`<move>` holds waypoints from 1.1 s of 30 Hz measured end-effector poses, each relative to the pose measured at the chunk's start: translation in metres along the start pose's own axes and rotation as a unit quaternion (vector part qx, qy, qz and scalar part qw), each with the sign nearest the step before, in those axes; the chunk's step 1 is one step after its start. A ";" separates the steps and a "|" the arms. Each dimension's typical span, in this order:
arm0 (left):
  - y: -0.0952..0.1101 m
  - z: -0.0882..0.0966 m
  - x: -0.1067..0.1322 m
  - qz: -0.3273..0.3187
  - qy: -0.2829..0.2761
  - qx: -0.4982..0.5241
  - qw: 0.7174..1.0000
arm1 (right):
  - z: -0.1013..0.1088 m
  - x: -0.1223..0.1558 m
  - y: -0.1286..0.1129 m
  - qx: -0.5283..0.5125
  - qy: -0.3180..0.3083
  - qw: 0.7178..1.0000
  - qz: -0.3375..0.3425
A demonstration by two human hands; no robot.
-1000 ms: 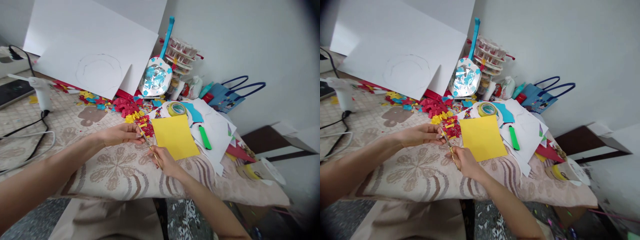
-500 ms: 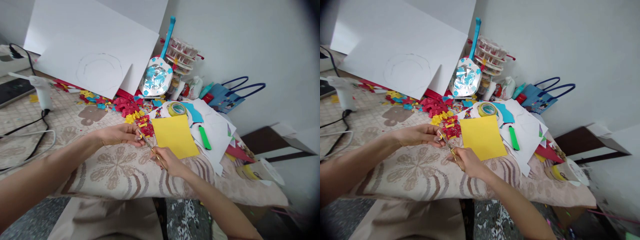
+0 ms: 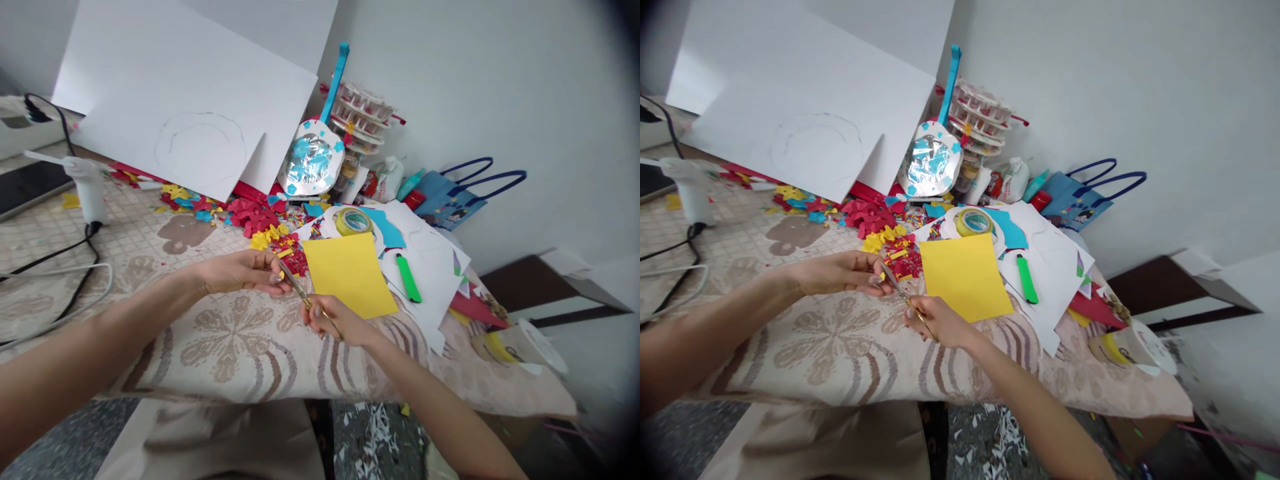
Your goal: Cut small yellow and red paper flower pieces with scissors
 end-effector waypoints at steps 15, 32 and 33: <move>-0.002 0.008 -0.004 -0.072 0.071 -0.080 0.992 | 0.025 -0.028 -0.004 -0.077 0.092 0.991 0.065; -0.001 0.005 -0.007 -0.064 0.151 0.026 0.986 | 0.015 -0.023 0.010 -0.091 0.066 0.993 0.045; 0.000 0.007 -0.008 -0.070 0.160 0.030 0.984 | 0.015 -0.024 0.010 -0.093 0.067 0.992 0.044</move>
Point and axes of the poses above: each hand's wrist, its own x-axis away from the middle knuckle, its own z-axis out of the back of the hand, y = z × x, the point moved 3 cm from there along -x, towards the middle knuckle, and after that the axes turned 8 degrees about -z, right-handed, at the moved point
